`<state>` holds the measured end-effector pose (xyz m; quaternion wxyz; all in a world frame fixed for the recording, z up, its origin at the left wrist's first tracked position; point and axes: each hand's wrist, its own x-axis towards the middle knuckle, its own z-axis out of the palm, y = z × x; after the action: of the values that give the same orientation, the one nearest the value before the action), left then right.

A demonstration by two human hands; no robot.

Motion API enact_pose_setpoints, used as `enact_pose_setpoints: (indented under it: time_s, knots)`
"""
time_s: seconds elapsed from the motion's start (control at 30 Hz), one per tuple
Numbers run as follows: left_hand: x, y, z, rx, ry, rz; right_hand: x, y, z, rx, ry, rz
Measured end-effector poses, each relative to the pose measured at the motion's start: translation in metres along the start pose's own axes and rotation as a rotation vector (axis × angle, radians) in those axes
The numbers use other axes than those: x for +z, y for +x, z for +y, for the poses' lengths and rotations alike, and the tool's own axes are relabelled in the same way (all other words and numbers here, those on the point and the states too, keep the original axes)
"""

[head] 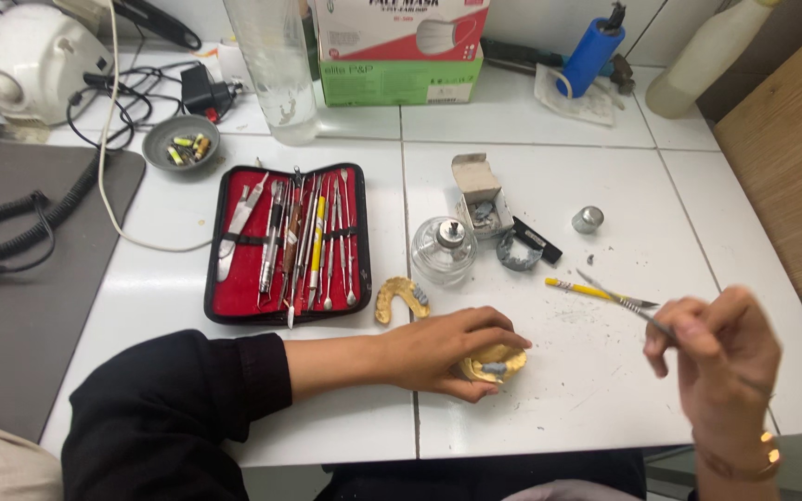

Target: The person holds a yellow dental stone cast with a partial denture framework in one hand and uses a metal dental instrument to scrape and trim material from the cast, occasionally dipping the instrument tip into a glass jar and brushing debris off the work area. A second cast rests on the table beside the tool kit.

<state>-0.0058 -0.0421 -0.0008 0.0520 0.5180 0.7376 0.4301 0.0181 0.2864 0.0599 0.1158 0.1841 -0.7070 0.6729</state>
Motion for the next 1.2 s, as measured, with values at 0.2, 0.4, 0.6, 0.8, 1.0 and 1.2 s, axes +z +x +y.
enact_pose_setpoints:
  time_s: [0.2, 0.4, 0.6, 0.8, 1.0, 1.2]
  knots:
    - [0.006, 0.003, -0.005, -0.051, -0.009, -0.038, 0.004, -0.081, 0.051, 0.228, 0.182, 0.236]
    - [0.006, 0.010, 0.002, -0.103, 0.019, -0.076, 0.005, -0.093, 0.063, 0.159, 0.170, 0.308]
    - [0.009, 0.016, 0.004, -0.209, 0.017, -0.075, 0.002, -0.087, 0.059, 0.184, 0.209, 0.284]
    - [0.010, 0.020, -0.001, -0.126, -0.012, 0.011, 0.000, -0.079, 0.057, 0.100, 0.240, 0.142]
    - [0.010, 0.023, -0.002, -0.081, -0.027, 0.059, 0.044, -0.076, 0.064, 0.134, 0.213, 0.108]
    - [0.010, 0.022, -0.004, -0.052, -0.027, 0.069, 0.066, -0.074, 0.055, -0.099, 0.181, 0.122]
